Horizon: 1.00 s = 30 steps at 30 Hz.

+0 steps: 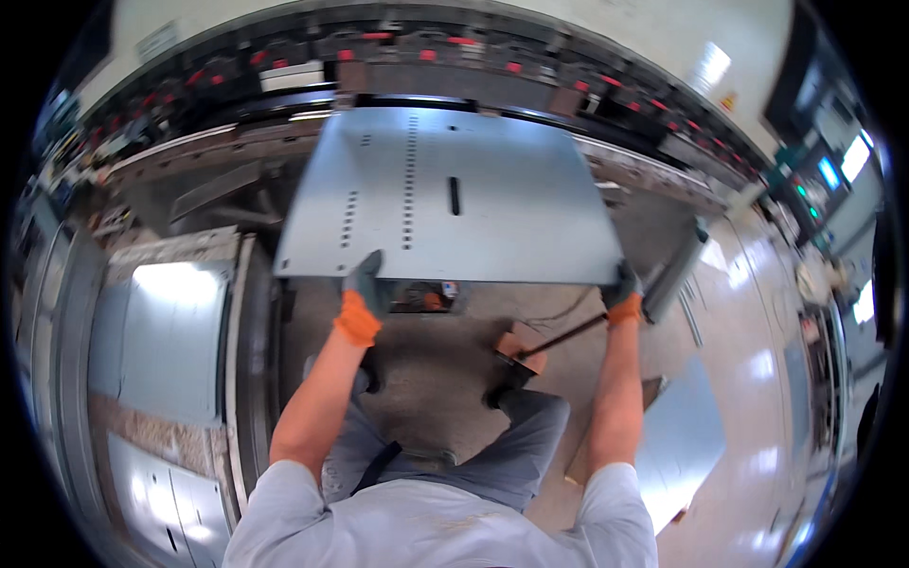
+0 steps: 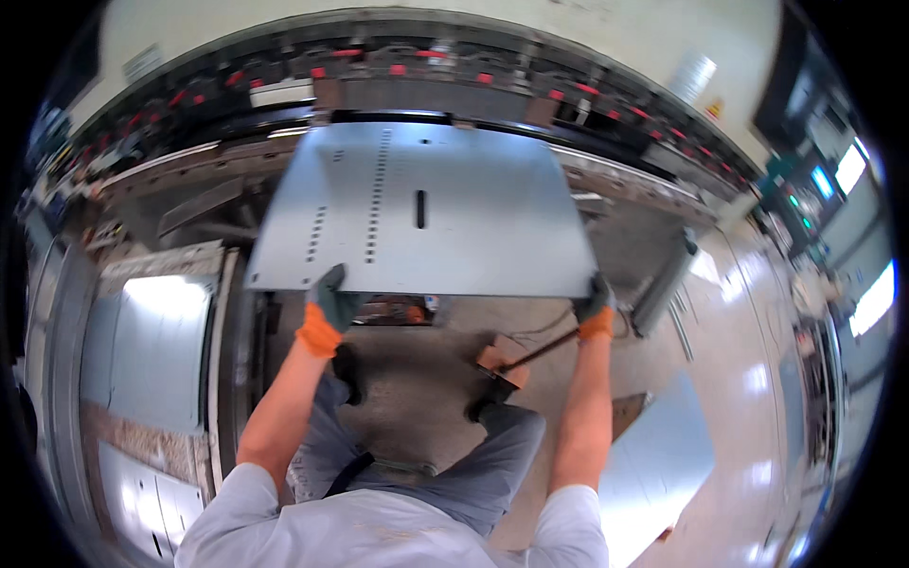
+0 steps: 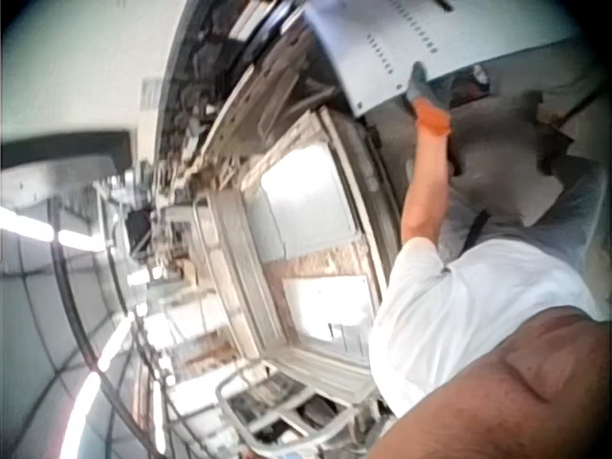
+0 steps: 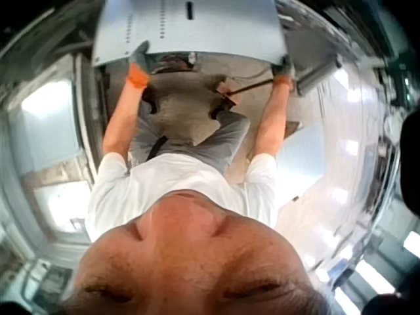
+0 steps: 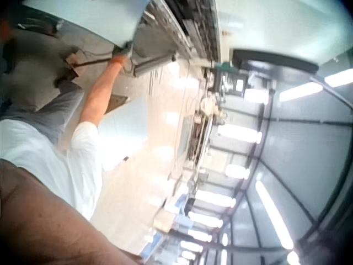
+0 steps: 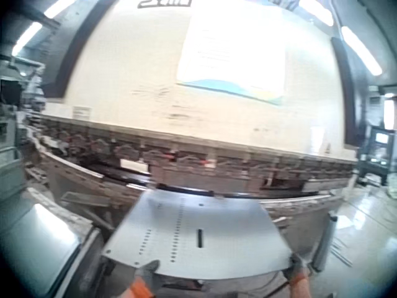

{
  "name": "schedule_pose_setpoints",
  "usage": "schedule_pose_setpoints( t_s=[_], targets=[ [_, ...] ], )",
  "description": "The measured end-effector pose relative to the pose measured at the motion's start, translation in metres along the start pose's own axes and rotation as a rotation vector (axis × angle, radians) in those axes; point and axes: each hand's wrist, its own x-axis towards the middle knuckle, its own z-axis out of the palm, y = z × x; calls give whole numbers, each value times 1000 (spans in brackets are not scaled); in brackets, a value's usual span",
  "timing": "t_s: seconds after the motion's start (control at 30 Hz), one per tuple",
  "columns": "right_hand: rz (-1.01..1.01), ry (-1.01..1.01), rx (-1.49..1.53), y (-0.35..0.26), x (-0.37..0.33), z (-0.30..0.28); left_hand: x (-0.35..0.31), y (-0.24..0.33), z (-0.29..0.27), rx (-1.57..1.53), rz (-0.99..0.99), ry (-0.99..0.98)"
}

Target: The person repeatedly picks up perforated metal sheets, places them into a press brake, and bends them. They flip the sheets over and reposition them multiple times to bend different edges. Finished pieces are stacked on a nearby cart.

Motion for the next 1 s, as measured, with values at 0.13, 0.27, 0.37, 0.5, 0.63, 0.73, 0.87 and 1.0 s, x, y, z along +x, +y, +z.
schedule_pose_setpoints(
  t_s=[0.13, 0.27, 0.37, 0.5, 0.63, 0.73, 0.87, 1.0],
  targets=[
    [28, 9, 65, 25, -6, 38, -10, 17, -9, 199, 75, 18],
    [-20, 1, 60, 12, -16, 30, -8, 7, 1, 159, 77, 10],
    [-15, -19, 50, 15, -19, 37, -10, 11, 1, 146, 64, -11],
    [-8, -4, 34, 19, -22, 46, -13, 12, 3, 168, 97, 24],
    [-10, 12, 48, 10, -14, 31, -11, 8, 7, 152, 69, -7],
    [6, -48, 57, 12, -13, 30, -13, 9, 9, 156, 58, 29],
    [33, -22, 68, 14, -10, 34, -10, 13, 3, 179, 68, 18],
    [19, 63, 34, 11, -7, 27, -7, 8, 2, 146, 76, 67]
  ],
)
